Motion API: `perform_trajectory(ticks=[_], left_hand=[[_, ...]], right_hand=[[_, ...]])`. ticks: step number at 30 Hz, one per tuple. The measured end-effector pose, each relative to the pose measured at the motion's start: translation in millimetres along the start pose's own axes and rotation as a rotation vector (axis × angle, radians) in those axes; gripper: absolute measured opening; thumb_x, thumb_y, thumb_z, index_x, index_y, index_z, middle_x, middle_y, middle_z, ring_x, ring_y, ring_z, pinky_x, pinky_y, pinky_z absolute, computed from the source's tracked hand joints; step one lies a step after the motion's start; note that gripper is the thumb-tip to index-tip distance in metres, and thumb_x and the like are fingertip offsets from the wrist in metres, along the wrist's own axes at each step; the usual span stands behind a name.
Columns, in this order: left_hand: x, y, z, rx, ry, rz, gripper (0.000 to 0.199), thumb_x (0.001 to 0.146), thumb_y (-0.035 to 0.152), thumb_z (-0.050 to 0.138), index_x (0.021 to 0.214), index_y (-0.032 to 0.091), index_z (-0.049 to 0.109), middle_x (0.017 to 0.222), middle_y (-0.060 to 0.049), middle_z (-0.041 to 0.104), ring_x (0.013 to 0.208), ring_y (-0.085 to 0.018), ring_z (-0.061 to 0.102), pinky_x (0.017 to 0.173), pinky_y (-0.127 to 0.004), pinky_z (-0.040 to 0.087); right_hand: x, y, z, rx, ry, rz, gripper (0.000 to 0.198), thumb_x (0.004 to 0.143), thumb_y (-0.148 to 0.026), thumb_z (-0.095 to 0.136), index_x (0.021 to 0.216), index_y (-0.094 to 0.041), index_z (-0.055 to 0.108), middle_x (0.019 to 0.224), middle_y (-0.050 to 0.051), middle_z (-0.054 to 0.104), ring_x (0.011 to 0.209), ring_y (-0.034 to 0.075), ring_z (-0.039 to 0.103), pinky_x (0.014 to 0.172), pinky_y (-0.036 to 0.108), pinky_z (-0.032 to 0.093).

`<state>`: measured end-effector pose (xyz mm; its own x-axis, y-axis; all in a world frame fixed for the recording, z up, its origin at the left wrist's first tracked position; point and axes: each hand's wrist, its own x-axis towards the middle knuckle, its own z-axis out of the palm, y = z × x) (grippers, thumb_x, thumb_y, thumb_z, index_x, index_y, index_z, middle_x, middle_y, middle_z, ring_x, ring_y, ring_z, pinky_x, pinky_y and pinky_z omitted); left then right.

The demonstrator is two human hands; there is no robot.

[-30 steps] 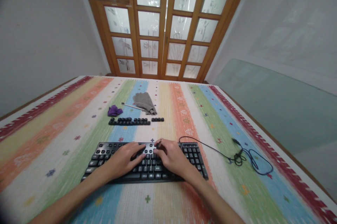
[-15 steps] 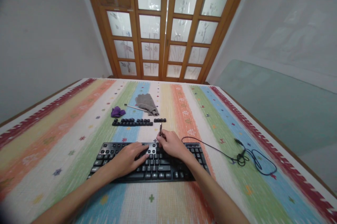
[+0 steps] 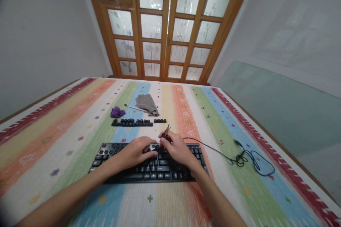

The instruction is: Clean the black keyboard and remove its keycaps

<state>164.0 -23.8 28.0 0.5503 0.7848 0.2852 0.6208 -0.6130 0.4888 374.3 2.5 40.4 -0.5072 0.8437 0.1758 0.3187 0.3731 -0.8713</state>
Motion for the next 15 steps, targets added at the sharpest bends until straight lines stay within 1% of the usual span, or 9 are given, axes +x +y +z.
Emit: perform_trajectory(ticks=[4,8,12,15], left_hand=[[5.2,-2.3,3.4,-0.001,0.032,0.041,0.018,0.09,0.03,0.063,0.1,0.016,0.068,0.073,-0.003,0.065,0.071,-0.017,0.06,0.071,-0.029,0.047],[6.4,-3.4,5.8,-0.015,0.061,0.04,0.015,0.089,0.029,0.065,0.094,0.016,0.07,0.072,-0.003,0.065,0.069,-0.016,0.059,0.069,-0.028,0.045],[7.8,-2.7,6.3,-0.044,0.046,0.016,0.015,0.086,0.028,0.069,0.094,0.016,0.071,0.069,-0.001,0.064,0.065,-0.015,0.057,0.066,-0.027,0.044],[9.7,-2.1,5.2,-0.074,0.024,-0.019,0.015,0.084,0.029,0.07,0.092,0.017,0.071,0.065,0.001,0.061,0.06,-0.013,0.054,0.063,-0.025,0.041]], right_hand=[[-4.7,-1.4,0.5,0.002,0.043,-0.025,0.018,0.094,-0.033,0.049,0.096,-0.018,0.059,0.08,0.003,0.066,0.074,0.018,0.062,0.071,0.03,0.046],[-9.8,1.2,2.3,-0.032,0.096,-0.02,0.019,0.094,-0.034,0.05,0.095,-0.018,0.06,0.079,0.004,0.067,0.073,0.018,0.061,0.069,0.03,0.045],[-13.5,4.5,4.7,-0.033,0.107,-0.021,0.02,0.094,-0.035,0.05,0.097,-0.018,0.06,0.081,0.004,0.068,0.073,0.018,0.062,0.069,0.03,0.045],[-15.2,6.0,5.1,-0.048,0.115,-0.029,0.02,0.094,-0.035,0.051,0.098,-0.018,0.061,0.083,0.005,0.067,0.073,0.018,0.062,0.069,0.031,0.045]])
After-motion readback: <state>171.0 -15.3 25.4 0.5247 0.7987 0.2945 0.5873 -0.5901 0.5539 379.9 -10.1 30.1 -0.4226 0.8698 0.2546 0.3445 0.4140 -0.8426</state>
